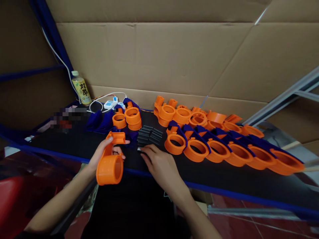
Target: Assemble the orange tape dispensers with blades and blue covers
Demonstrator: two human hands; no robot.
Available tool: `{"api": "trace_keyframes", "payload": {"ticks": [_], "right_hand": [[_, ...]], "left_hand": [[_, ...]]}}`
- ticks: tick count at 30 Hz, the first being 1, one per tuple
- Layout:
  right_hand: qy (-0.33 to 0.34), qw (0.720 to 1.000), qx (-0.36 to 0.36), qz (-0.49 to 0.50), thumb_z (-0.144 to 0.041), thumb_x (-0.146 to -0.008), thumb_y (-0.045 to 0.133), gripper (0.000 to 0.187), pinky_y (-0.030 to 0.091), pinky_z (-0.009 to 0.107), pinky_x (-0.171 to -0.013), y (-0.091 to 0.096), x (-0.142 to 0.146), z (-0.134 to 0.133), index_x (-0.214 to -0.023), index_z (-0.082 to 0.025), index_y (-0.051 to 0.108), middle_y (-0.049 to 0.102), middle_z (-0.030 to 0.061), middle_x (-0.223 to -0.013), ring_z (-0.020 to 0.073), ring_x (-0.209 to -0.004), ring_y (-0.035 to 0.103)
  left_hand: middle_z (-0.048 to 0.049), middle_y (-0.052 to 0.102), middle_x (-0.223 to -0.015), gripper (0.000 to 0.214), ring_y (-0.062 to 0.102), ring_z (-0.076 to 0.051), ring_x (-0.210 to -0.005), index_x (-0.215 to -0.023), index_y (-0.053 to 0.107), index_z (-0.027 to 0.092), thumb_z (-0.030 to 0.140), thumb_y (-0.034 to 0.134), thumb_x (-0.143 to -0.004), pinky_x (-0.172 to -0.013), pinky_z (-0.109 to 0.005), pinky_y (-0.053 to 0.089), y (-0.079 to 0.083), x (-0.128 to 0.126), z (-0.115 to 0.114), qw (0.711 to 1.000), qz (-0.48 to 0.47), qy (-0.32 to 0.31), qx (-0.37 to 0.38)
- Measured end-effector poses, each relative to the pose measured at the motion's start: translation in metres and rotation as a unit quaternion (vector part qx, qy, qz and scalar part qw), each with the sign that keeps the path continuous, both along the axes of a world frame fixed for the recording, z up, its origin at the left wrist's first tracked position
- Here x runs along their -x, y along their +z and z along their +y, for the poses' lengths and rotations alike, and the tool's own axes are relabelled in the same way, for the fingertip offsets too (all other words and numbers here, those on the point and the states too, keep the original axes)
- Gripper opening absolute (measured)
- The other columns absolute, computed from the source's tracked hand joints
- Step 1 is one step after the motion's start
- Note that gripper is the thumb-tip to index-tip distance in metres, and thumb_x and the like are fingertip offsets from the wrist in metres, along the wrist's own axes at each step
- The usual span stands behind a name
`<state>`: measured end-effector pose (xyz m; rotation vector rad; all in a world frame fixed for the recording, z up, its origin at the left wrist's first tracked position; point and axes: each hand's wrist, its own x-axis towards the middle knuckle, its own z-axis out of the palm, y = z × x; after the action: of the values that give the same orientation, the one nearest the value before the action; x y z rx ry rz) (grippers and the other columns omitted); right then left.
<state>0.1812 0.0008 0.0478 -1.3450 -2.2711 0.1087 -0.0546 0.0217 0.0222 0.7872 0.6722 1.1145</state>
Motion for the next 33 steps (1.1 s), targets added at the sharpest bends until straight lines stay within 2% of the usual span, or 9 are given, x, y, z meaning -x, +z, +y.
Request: {"api": "trace_keyframes", "payload": {"ticks": [3,6,10,13,16,19,25,28,33], "right_hand": [[-0.031,0.994,-0.011,-0.103,-0.025,-0.1,0.047,0.027,0.05,0.029,-0.062,-0.011,-0.003,0.008,-0.115,-0.023,0.069,0.071,0.0049,-0.113,0.0195,-0.085,0.071],[-0.044,0.989,-0.021,-0.143,-0.02,-0.1,0.045,0.027,0.046,0.026,-0.058,-0.018,-0.003,0.01,-0.113,-0.023,0.069,0.071,0.0053,-0.106,0.0176,-0.083,0.07],[-0.048,0.986,-0.027,-0.155,-0.019,-0.099,0.048,0.024,0.042,0.026,-0.058,-0.02,-0.003,0.012,-0.11,-0.022,0.068,0.07,0.0048,-0.103,0.0175,-0.083,0.069],[-0.045,0.988,-0.02,-0.149,-0.018,-0.098,0.048,0.021,0.041,0.026,-0.059,-0.018,-0.003,0.014,-0.103,-0.022,0.068,0.069,0.0042,-0.101,0.017,-0.081,0.068],[-0.048,0.992,-0.003,-0.119,-0.02,-0.098,0.049,0.019,0.042,0.026,-0.059,-0.016,-0.003,0.017,-0.099,-0.022,0.068,0.068,0.0045,-0.1,0.0166,-0.078,0.067],[-0.037,0.998,0.025,-0.043,-0.021,-0.095,0.053,0.014,0.046,0.026,-0.064,-0.012,-0.004,0.018,-0.095,-0.022,0.067,0.068,0.0038,-0.101,0.0162,-0.079,0.067],[0.037,0.988,0.061,0.14,-0.028,-0.094,0.06,0.013,0.047,0.026,-0.064,0.013,0.002,0.017,-0.097,-0.022,0.071,0.069,0.0033,-0.089,0.0149,-0.073,0.062],[0.087,0.978,0.085,0.168,-0.029,-0.095,0.059,0.016,0.046,0.026,-0.066,0.025,0.011,0.017,-0.101,-0.023,0.073,0.07,0.0035,-0.093,0.0145,-0.078,0.062],[0.085,0.981,0.089,0.149,-0.025,-0.093,0.06,0.015,0.046,0.026,-0.067,0.029,0.022,0.027,-0.097,-0.024,0.075,0.07,0.0023,-0.091,0.0139,-0.076,0.061]], "left_hand": [[-0.015,0.078,-0.09,0.041,0.072,-0.022,-0.058,-0.109,0.059,0.012,0.045,0.065,-0.087,-0.052,-0.028,0.055,-0.003,-0.004,0.001,0.999,0.032,-0.002,-0.031],[-0.0184,0.076,-0.109,0.04,0.073,-0.02,-0.058,-0.11,0.056,0.014,0.045,0.066,-0.087,-0.052,-0.027,0.055,-0.007,-0.005,0.001,0.996,0.068,-0.017,-0.059],[-0.0184,0.075,-0.111,0.037,0.073,-0.018,-0.059,-0.109,0.055,0.015,0.044,0.063,-0.09,-0.047,-0.02,0.049,-0.01,-0.004,0.001,0.987,0.122,-0.034,-0.101],[-0.0185,0.074,-0.113,0.035,0.073,-0.017,-0.061,-0.11,0.056,0.015,0.044,0.061,-0.091,-0.048,-0.02,0.049,-0.01,-0.003,0.001,0.981,0.146,-0.041,-0.124],[-0.0185,0.074,-0.114,0.036,0.073,-0.018,-0.062,-0.112,0.056,0.015,0.045,0.06,-0.092,-0.048,-0.02,0.049,-0.012,-0.002,0.003,0.978,0.158,-0.045,-0.13],[-0.0184,0.074,-0.115,0.037,0.074,-0.019,-0.062,-0.114,0.056,0.016,0.046,0.061,-0.091,-0.047,-0.021,0.049,-0.013,-0.003,0.004,0.977,0.161,-0.05,-0.129],[-0.0176,0.075,-0.111,0.04,0.073,-0.018,-0.061,-0.113,0.058,0.015,0.047,0.063,-0.09,-0.05,-0.022,0.051,-0.013,-0.004,0.005,0.974,0.17,-0.055,-0.136],[-0.0168,0.077,-0.105,0.041,0.073,-0.019,-0.06,-0.115,0.059,0.014,0.047,0.063,-0.09,-0.052,-0.023,0.053,-0.013,-0.004,0.005,0.973,0.174,-0.055,-0.141],[-0.0164,0.078,-0.101,0.044,0.072,-0.018,-0.058,-0.116,0.062,0.013,0.047,0.066,-0.087,-0.052,-0.024,0.053,-0.009,-0.004,0.005,0.973,0.175,-0.057,-0.138]]}}
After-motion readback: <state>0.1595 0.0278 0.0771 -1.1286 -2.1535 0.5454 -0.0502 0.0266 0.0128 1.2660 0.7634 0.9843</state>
